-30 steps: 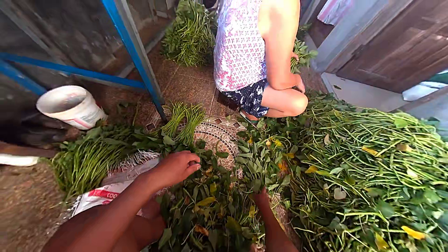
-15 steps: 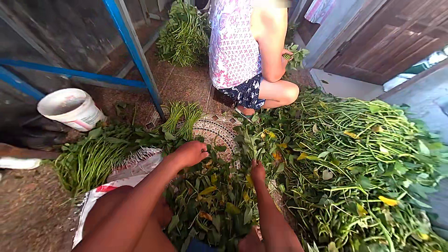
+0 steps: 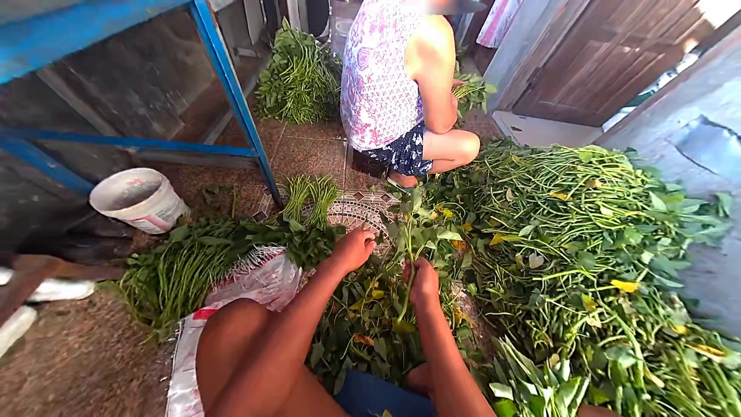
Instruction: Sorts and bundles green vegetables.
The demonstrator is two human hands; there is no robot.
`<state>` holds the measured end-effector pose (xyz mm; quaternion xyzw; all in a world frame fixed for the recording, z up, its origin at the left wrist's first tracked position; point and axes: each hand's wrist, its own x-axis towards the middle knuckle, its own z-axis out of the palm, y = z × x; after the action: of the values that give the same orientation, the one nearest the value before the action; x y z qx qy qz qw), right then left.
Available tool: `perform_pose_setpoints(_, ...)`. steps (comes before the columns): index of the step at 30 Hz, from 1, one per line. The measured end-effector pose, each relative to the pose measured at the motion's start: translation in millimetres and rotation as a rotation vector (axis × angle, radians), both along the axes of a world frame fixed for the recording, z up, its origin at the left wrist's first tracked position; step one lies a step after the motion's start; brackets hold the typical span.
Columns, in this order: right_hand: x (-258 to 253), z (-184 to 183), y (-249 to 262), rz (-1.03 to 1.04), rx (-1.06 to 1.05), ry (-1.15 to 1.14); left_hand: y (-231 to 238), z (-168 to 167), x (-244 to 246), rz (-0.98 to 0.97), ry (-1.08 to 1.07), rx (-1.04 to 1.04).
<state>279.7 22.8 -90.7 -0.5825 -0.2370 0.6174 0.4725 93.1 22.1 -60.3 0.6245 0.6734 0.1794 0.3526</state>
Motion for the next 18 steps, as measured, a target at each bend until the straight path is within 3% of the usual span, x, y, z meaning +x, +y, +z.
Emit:
perform_pose_setpoints(2,0.6,-1.8,-17.1,0.099,0.033,-0.047,-5.8,9.4,-3.3,0.066,-0.038,0.065)
perform_pose_setpoints(5,0.2,-5.7,-40.6,0.188,0.252,-0.170,-11.5,18.6,-6.5,0.147,-0.128,0.169)
perform_pose_setpoints(9,-5.2,-7.2,-65.8,0.244,0.420,-0.462,-23.5,17.2,-2.7,0.187,-0.266,0.274)
perform_pose_setpoints(15,-21.1,-6.0,-91.4,0.310,0.599,-0.612,-36.4,26.5,6.6,0.313,-0.408,0.295)
perform_pose_setpoints(18,-25.9,-4.6,-101.5,0.350,0.675,-0.641,-41.8,34.2,7.9,0.416,-0.433,0.175)
